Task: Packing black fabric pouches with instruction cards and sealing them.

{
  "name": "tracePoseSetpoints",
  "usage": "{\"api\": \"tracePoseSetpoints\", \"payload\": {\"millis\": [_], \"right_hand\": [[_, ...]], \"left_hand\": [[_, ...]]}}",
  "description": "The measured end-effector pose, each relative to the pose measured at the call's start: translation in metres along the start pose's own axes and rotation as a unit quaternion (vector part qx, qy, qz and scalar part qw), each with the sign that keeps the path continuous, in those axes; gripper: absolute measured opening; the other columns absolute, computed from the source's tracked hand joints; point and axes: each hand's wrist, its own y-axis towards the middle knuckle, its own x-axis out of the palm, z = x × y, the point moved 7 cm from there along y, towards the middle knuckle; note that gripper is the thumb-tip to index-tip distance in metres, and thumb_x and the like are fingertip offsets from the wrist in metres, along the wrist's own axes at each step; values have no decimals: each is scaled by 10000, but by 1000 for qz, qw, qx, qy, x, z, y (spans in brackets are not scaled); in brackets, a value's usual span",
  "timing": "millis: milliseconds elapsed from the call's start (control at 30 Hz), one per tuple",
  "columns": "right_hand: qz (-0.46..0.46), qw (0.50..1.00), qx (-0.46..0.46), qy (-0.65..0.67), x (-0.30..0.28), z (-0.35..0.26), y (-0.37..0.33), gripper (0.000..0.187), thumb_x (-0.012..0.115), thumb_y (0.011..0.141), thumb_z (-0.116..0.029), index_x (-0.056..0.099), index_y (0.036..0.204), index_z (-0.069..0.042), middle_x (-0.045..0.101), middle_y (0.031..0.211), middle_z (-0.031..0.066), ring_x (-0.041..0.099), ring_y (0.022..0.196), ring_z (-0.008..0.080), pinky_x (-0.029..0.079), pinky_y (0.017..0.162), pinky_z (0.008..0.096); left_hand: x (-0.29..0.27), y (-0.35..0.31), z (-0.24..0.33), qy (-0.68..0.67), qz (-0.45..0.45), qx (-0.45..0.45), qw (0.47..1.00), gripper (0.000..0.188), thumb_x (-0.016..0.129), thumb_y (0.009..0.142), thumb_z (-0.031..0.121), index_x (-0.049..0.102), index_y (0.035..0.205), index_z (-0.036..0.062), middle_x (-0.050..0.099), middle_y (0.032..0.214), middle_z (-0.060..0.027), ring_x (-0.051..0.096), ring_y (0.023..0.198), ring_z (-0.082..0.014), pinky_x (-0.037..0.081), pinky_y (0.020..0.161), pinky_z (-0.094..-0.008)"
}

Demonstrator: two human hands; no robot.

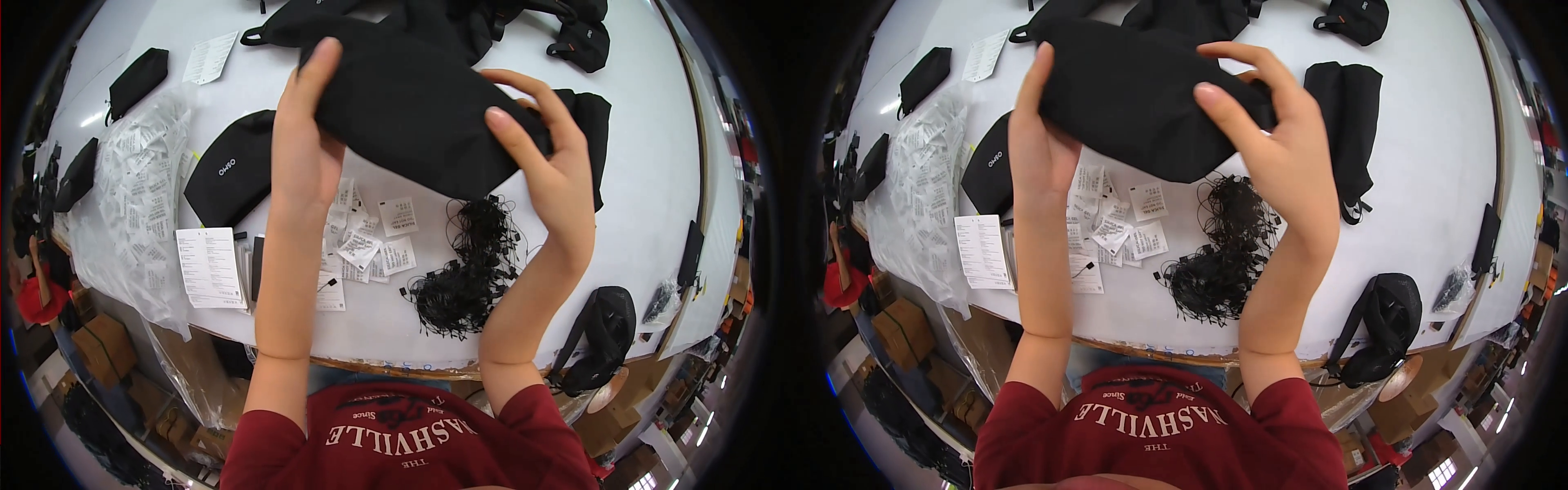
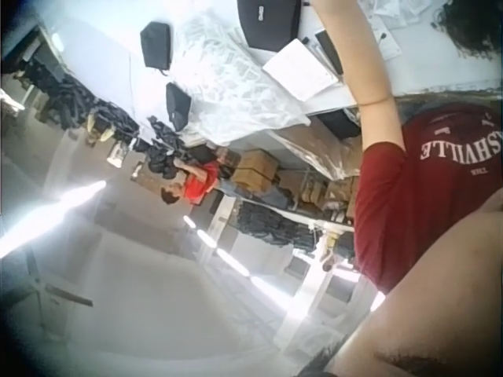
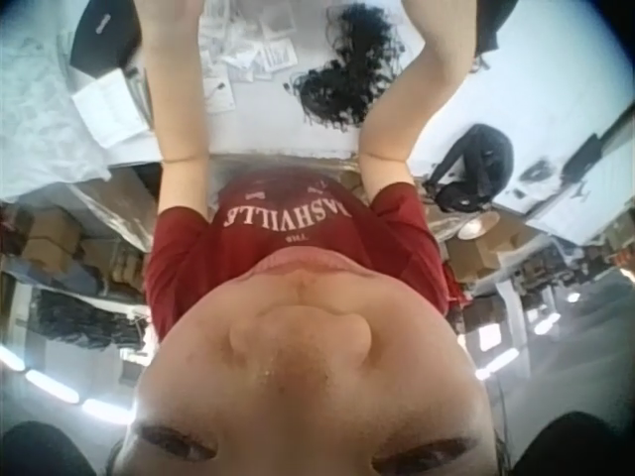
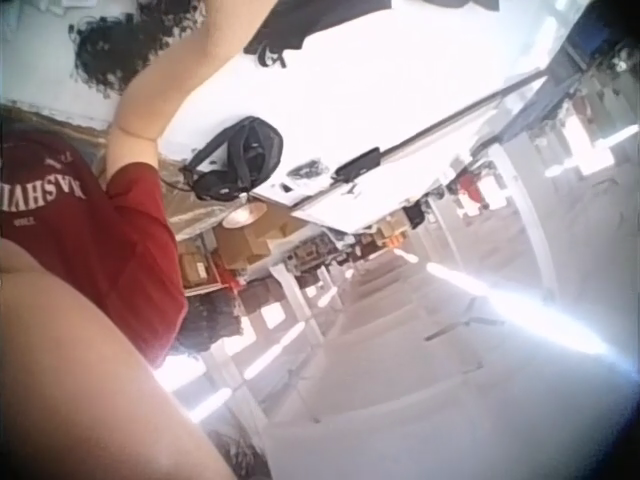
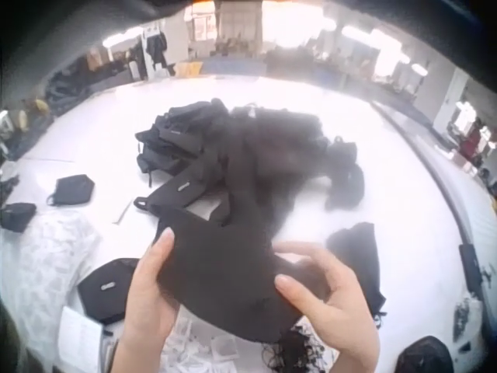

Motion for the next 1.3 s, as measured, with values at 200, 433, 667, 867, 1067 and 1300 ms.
{"api": "tracePoseSetpoints", "payload": {"millis": [200, 433, 667, 867, 1067, 1300], "right_hand": [[76, 993, -8, 95, -13, -2, -2, 255, 679, 844, -137, 662, 1083, -50, 597, 833, 8, 542, 745, 66, 435, 731, 168], [62, 976, 59, 200, -12, 5, 1, 369, 665, 835, -120, 596, 1193, -57, 667, 875, 52, 606, 825, 94, 433, 816, 202], [143, 972, 24, 186, -32, 19, 2, 352, 655, 841, -105, 599, 1187, -67, 624, 799, 2, 567, 766, 52, 417, 749, 179], [89, 948, 99, 288, -24, 24, 1, 392, 601, 843, -119, 558, 1220, -19, 649, 814, 41, 600, 760, 70, 431, 694, 174], [-165, 900, 69, 397, -20, 41, 3, 452, 408, 985, -299, 505, 1271, 37, 641, 799, 51, 616, 751, 108, 461, 729, 186], [31, 978, -137, 153, -14, -8, 1, 433, 644, 904, -245, 539, 1285, -67, 613, 1121, 74, 586, 1005, 147, 457, 886, 267]], "left_hand": [[14, -5, 26, 357, -46, 164, 918, 533, 693, 873, 153, 416, 1284, -44, 623, 991, -62, 572, 993, -101, 442, 886, -221], [47, -30, 52, 558, -84, 404, 720, 565, 671, 861, 353, 487, 1319, 78, 532, 1287, -135, 446, 1269, -256, 292, 1054, -413], [71, -94, 18, 265, -621, -113, 729, 325, 660, 840, 295, 675, 1094, 94, 626, 1205, -93, 500, 1226, -313, 253, 1102, -479], [72, -57, 64, 679, -206, 401, 579, 422, 556, 692, -79, 607, 1103, 1, 648, 1143, -136, 541, 1167, -277, 367, 1030, -373], [60, -47, 55, 573, -267, 332, 700, 510, 595, 600, -152, 608, 1072, 41, 664, 1026, -65, 607, 1023, -229, 463, 888, -289], [39, -28, 44, 453, -112, 170, 868, 429, 672, 883, 117, 482, 1266, 85, 645, 907, -49, 565, 783, -66, 425, 739, -174]]}}
